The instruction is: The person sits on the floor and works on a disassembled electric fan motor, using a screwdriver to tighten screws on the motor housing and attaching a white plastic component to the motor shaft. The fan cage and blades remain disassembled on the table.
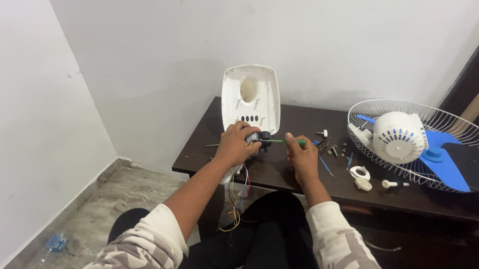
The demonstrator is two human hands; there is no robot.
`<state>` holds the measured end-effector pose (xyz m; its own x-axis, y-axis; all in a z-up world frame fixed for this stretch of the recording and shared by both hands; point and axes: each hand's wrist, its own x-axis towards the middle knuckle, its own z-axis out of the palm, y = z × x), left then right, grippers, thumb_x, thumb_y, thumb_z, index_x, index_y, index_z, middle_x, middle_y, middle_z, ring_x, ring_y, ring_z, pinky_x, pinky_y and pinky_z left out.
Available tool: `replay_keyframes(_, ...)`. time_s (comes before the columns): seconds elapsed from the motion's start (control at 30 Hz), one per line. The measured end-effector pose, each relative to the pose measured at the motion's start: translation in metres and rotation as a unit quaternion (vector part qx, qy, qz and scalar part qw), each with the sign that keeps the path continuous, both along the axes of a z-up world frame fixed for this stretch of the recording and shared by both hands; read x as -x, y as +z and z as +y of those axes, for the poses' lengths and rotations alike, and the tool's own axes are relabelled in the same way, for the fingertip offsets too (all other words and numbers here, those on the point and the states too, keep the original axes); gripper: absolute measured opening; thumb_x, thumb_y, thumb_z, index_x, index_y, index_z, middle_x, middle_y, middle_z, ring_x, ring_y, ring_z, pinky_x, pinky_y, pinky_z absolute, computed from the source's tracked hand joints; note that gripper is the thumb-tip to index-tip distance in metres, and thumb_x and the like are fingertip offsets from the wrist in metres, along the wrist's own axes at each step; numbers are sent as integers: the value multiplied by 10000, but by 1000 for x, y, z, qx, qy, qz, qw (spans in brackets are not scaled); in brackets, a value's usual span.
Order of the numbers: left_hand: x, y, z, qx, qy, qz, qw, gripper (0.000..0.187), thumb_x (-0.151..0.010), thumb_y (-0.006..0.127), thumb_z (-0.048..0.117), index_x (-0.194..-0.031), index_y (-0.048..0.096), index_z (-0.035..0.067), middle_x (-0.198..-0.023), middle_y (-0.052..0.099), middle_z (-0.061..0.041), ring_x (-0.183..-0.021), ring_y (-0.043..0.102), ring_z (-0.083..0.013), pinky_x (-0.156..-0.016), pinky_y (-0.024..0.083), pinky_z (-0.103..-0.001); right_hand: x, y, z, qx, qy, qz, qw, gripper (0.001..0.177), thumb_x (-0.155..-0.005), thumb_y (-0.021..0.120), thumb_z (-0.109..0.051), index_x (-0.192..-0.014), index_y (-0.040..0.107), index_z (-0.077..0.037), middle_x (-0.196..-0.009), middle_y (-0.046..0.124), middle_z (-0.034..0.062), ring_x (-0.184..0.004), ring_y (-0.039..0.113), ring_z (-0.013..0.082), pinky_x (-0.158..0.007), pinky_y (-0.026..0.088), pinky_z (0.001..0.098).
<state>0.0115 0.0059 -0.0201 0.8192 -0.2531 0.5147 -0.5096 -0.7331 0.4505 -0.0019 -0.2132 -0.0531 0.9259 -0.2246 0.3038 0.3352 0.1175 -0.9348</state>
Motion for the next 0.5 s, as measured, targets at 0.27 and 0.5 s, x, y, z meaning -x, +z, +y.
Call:
replay_keyframes(0.27, 1, 2, 0, 7, -3, 11, 1000, 448, -822, 740, 386, -1241, 710, 232, -1301, 595, -36, -1239, 530, -256, -1081, 387, -468, 4, 6, 2, -39, 28, 27, 998, 221, -947, 683, -256, -1054, 741, -71, -683, 515, -54, -528, 435, 29, -444, 316, 194)
replay_keyframes(0.5, 4, 3, 0, 16, -2, 13, 1000, 441, -823, 744, 387, -1233, 722, 226, -1300, 610, -32, -1233, 551, -250, -1089, 413, -452, 10, 11, 5, -5, 17, 15, 1000, 259, -877, 734, -231, -1046, 578, -112, -741, 645, -3, -562, 611, 86, -464, 446, 223)
